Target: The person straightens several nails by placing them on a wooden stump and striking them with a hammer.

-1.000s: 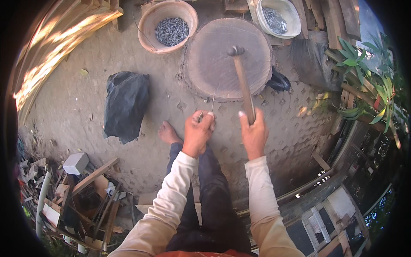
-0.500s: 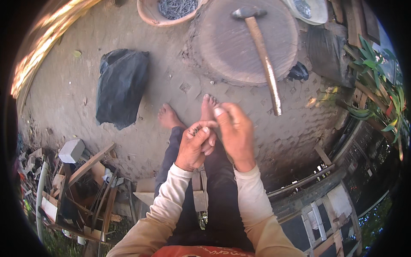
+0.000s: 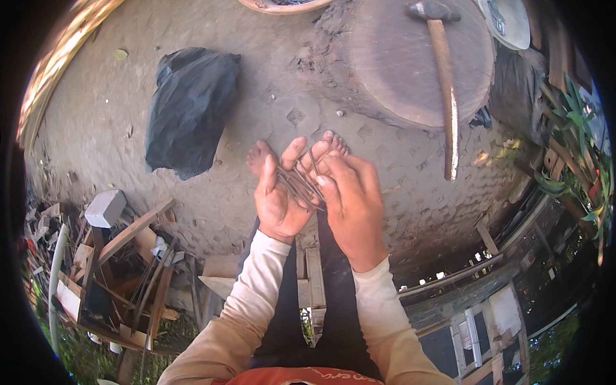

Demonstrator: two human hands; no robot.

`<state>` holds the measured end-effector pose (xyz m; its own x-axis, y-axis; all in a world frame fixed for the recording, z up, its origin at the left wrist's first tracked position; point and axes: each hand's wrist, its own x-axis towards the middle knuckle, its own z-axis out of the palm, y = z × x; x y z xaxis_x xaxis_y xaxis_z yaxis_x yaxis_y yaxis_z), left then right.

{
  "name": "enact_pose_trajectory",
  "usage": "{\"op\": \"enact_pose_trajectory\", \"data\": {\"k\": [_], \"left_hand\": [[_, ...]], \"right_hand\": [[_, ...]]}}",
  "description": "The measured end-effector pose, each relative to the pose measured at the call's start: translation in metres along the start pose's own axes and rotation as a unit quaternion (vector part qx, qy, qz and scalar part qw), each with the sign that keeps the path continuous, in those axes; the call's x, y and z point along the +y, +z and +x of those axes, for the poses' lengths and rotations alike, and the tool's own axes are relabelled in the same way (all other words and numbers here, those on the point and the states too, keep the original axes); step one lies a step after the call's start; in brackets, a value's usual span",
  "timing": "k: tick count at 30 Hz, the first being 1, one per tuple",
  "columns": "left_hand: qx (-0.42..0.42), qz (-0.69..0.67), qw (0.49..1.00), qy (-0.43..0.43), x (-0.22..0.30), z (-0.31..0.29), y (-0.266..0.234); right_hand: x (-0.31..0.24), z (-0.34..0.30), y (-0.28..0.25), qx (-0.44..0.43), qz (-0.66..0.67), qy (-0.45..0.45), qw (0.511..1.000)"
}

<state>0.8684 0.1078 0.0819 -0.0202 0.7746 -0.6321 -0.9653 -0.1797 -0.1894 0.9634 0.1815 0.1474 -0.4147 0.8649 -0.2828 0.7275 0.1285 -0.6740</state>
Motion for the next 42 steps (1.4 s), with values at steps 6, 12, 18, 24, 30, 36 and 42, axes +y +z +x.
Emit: {"op": "enact_pose_trajectory", "data": {"k": [6, 12, 18, 24, 30, 36, 42], "left_hand": [[-0.057, -0.025, 0.998, 0.027, 0.007, 0.006, -0.012], [-0.006, -0.004, 0.998, 0.067, 0.009, 0.008, -0.014], [0.072, 0.031, 0.995, 0.062, 0.018, 0.004, -0.009], [0.145, 0.301, 0.942, 0.040, 0.026, 0.003, 0.004], [0.035, 0.635, 0.771, -0.002, 0.020, -0.001, 0.011], [-0.022, 0.676, 0.733, -0.079, 0.008, 0.005, 0.021], [0.049, 0.638, 0.765, 0.069, -0.032, 0.037, 0.016]], "right_hand": [[-0.012, -0.021, -0.001, -0.126, 0.029, 0.042, 0.991], [-0.008, -0.019, 0.010, -0.159, -0.007, -0.004, 0.987], [0.002, -0.015, 0.001, -0.128, 0.080, -0.024, 0.988], [0.009, 0.008, -0.036, -0.163, 0.051, 0.013, 0.985], [0.023, 0.028, -0.066, -0.161, -0.047, -0.030, 0.985], [0.038, 0.031, -0.085, -0.127, -0.056, -0.067, 0.988], [0.066, 0.038, -0.105, 0.189, -0.262, 0.008, 0.946]]}}
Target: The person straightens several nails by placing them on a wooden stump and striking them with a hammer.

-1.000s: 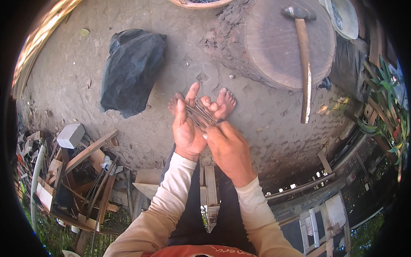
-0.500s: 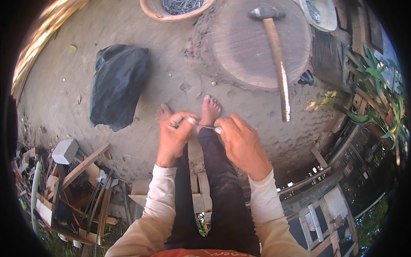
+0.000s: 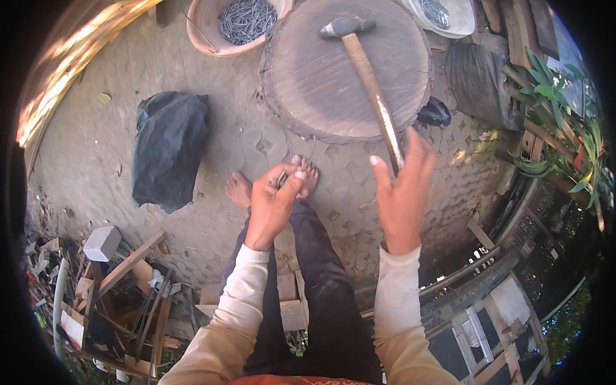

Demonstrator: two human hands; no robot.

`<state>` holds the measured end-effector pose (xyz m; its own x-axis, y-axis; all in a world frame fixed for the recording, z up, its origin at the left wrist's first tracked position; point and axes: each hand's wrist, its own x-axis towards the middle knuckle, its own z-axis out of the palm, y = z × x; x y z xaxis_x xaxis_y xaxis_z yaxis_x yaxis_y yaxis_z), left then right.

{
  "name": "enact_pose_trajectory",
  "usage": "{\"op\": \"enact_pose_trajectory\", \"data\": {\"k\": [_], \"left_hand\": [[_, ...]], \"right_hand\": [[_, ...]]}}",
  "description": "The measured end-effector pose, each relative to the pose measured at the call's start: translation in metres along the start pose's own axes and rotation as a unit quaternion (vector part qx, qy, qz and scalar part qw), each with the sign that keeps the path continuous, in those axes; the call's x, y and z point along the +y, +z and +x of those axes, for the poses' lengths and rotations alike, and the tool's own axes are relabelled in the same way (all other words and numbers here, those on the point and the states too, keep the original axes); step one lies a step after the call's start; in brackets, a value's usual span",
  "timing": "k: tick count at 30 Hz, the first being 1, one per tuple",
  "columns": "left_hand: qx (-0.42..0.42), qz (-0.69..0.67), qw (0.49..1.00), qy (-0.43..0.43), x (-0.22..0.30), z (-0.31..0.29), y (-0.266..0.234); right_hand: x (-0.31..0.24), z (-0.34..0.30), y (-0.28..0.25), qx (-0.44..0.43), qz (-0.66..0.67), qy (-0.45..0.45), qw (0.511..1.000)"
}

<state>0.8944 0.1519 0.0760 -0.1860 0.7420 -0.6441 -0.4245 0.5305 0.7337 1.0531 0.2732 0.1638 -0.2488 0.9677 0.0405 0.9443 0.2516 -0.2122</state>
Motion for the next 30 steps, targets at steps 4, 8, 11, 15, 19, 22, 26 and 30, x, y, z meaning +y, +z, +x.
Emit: {"op": "enact_pose_trajectory", "data": {"k": [4, 8, 11, 15, 19, 22, 26, 30], "left_hand": [[0.017, -0.007, 1.000, 0.016, 0.011, 0.028, 0.031], [0.043, 0.018, 0.999, -0.025, 0.023, 0.035, 0.044], [0.044, -0.002, 0.999, 0.028, 0.004, 0.038, 0.041], [0.089, 0.087, 0.992, 0.007, 0.017, 0.033, 0.057], [0.125, 0.190, 0.973, 0.034, 0.011, 0.031, 0.051], [0.139, 0.207, 0.968, 0.043, 0.013, 0.031, 0.049], [0.143, 0.207, 0.967, 0.049, 0.019, 0.031, 0.055], [0.135, 0.193, 0.970, 0.061, 0.017, 0.030, 0.051]], "right_hand": [[0.013, 0.003, 0.015, -0.126, 0.149, 0.080, 0.977], [0.016, -0.004, 0.005, -0.170, 0.297, 0.143, 0.929], [0.014, -0.043, -0.001, -0.197, 0.445, 0.235, 0.841], [0.030, -0.101, -0.004, -0.228, 0.440, 0.255, 0.830], [0.020, -0.106, -0.011, -0.277, 0.374, 0.285, 0.838], [0.015, -0.098, -0.024, -0.237, 0.345, 0.224, 0.880], [0.022, -0.102, -0.031, -0.131, 0.330, 0.049, 0.934], [0.013, -0.097, -0.025, -0.206, 0.244, 0.164, 0.933]]}}
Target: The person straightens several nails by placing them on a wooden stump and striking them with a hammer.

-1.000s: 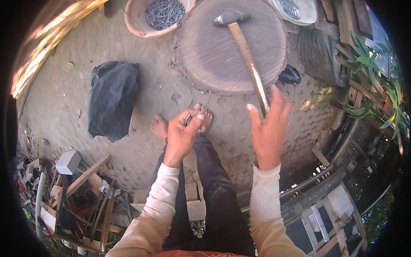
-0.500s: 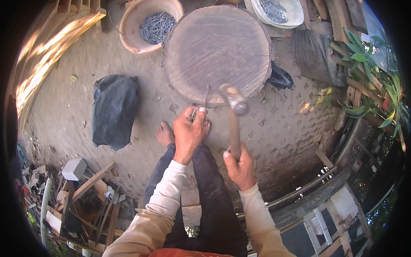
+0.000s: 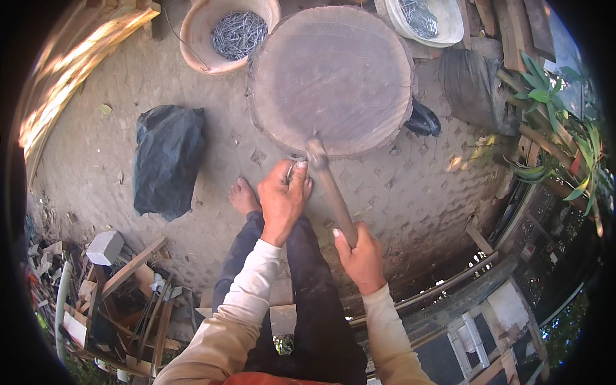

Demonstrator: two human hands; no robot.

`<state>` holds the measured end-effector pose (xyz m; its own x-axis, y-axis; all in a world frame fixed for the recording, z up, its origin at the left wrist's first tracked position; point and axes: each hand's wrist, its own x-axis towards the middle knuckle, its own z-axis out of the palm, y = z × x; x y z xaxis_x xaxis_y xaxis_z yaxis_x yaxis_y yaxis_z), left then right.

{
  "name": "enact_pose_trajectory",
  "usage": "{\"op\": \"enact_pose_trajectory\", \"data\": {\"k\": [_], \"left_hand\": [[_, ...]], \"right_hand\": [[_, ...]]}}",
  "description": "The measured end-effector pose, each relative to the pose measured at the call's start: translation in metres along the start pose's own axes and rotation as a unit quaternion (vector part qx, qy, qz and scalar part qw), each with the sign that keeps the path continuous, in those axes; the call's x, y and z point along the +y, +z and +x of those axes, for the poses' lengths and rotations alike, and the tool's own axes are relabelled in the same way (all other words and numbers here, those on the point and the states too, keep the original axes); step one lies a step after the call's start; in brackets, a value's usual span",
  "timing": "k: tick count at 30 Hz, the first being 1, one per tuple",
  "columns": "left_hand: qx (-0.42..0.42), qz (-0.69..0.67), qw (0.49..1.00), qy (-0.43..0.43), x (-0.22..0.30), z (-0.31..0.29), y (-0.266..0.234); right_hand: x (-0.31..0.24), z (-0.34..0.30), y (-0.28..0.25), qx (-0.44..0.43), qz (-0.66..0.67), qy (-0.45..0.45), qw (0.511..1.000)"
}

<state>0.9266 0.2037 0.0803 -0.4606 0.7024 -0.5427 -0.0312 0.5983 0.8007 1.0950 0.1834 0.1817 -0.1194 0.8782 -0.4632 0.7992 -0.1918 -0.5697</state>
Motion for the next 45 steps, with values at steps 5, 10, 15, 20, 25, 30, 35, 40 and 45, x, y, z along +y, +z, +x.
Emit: {"op": "enact_pose_trajectory", "data": {"k": [5, 10, 15, 20, 25, 30, 35, 40, 45], "left_hand": [[-0.003, 0.010, 1.000, 0.014, 0.004, 0.003, -0.001], [-0.006, 0.001, 1.000, 0.004, -0.001, -0.001, -0.003], [-0.014, 0.004, 1.000, 0.001, 0.000, 0.002, -0.004], [-0.017, 0.002, 1.000, -0.009, 0.005, 0.005, -0.009], [-0.021, -0.005, 1.000, 0.009, 0.003, 0.003, -0.006], [-0.024, -0.001, 1.000, 0.002, 0.003, 0.010, -0.014], [-0.067, -0.025, 0.997, -0.011, 0.002, 0.006, -0.015], [-0.065, -0.053, 0.996, -0.002, -0.004, 0.005, -0.014], [-0.054, -0.066, 0.996, 0.039, 0.000, 0.001, -0.010]], "right_hand": [[-0.004, -0.011, -0.007, 0.011, 0.071, 0.019, 0.997], [0.003, 0.014, 0.001, 0.005, -0.033, -0.016, 0.999], [-0.001, -0.001, -0.008, -0.003, 0.040, -0.005, 0.999], [-0.002, 0.015, -0.001, -0.040, -0.037, 0.061, 0.997], [0.025, -0.012, -0.002, -0.007, 0.025, 0.059, 0.998], [-0.006, 0.015, -0.005, -0.095, -0.015, 0.116, 0.989], [0.028, 0.009, 0.005, -0.029, -0.016, 0.065, 0.997], [0.009, 0.004, -0.003, -0.110, 0.040, 0.093, 0.989], [0.026, -0.014, 0.001, -0.026, 0.112, 0.104, 0.988]]}}
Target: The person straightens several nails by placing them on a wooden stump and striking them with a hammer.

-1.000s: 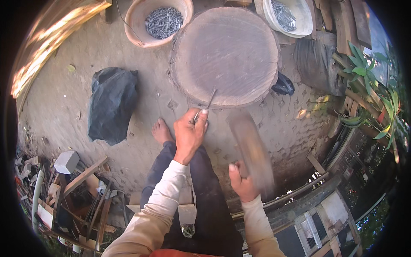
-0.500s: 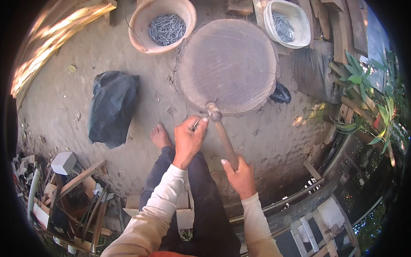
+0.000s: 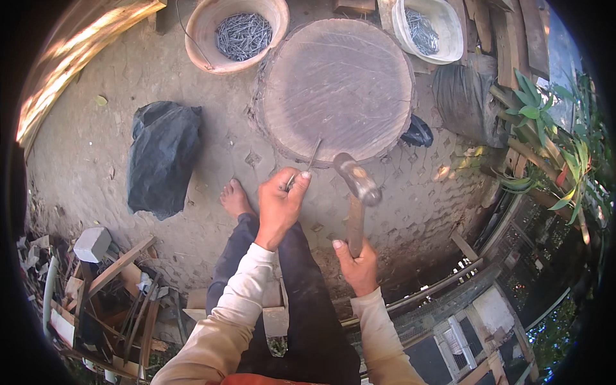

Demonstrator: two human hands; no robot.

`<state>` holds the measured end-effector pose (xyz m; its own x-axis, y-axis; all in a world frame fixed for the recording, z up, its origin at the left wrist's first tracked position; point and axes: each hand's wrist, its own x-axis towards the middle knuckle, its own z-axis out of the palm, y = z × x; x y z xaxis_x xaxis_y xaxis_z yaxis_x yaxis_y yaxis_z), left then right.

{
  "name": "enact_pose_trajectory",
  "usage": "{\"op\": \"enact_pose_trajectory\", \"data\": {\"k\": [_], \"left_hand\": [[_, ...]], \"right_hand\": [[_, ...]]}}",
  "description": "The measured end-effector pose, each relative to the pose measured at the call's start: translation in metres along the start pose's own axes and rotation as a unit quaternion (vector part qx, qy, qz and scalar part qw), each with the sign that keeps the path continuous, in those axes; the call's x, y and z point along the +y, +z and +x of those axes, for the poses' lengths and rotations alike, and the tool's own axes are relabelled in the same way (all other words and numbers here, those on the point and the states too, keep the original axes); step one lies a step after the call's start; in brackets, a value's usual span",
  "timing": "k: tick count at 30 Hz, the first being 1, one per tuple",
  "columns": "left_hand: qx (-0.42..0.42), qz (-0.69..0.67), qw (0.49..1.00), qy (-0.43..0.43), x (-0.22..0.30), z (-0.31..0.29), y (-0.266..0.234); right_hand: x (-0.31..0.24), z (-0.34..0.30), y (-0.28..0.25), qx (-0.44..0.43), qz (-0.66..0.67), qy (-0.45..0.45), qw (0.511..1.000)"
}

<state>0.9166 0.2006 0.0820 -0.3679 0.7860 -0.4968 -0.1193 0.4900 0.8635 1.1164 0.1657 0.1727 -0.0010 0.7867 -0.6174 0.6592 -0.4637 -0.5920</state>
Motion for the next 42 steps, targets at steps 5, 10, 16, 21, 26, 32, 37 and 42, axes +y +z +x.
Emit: {"op": "enact_pose_trajectory", "data": {"k": [5, 10, 16, 21, 26, 32, 37, 42], "left_hand": [[0.009, -0.008, 0.999, -0.048, -0.004, 0.003, 0.001], [0.018, -0.013, 0.999, -0.032, -0.006, 0.003, -0.001], [0.001, -0.018, 0.999, -0.044, -0.009, 0.000, -0.003], [-0.076, -0.204, 0.961, -0.171, 0.009, -0.001, -0.001], [-0.082, -0.415, 0.866, -0.268, 0.020, -0.007, -0.011], [-0.100, -0.297, 0.933, -0.179, 0.013, -0.006, -0.011], [-0.105, -0.125, 0.982, -0.091, 0.003, -0.007, -0.014], [0.043, -0.054, 0.997, 0.033, 0.036, 0.008, -0.036]], "right_hand": [[-0.025, 0.017, 0.007, 0.040, -0.058, -0.112, 0.991], [-0.032, 0.012, 0.005, 0.006, -0.128, 0.009, 0.992], [-0.035, 0.018, 0.001, -0.010, -0.165, 0.027, 0.986], [-0.020, 0.002, 0.014, -0.023, 0.008, 0.029, 0.999], [-0.109, 0.058, 0.034, 0.020, 0.261, 0.084, 0.961], [-0.123, 0.096, 0.047, -0.037, 0.314, 0.119, 0.941], [-0.114, 0.097, 0.046, -0.013, 0.274, 0.083, 0.958], [-0.116, 0.106, 0.016, -0.086, 0.023, -0.016, 0.996]]}}
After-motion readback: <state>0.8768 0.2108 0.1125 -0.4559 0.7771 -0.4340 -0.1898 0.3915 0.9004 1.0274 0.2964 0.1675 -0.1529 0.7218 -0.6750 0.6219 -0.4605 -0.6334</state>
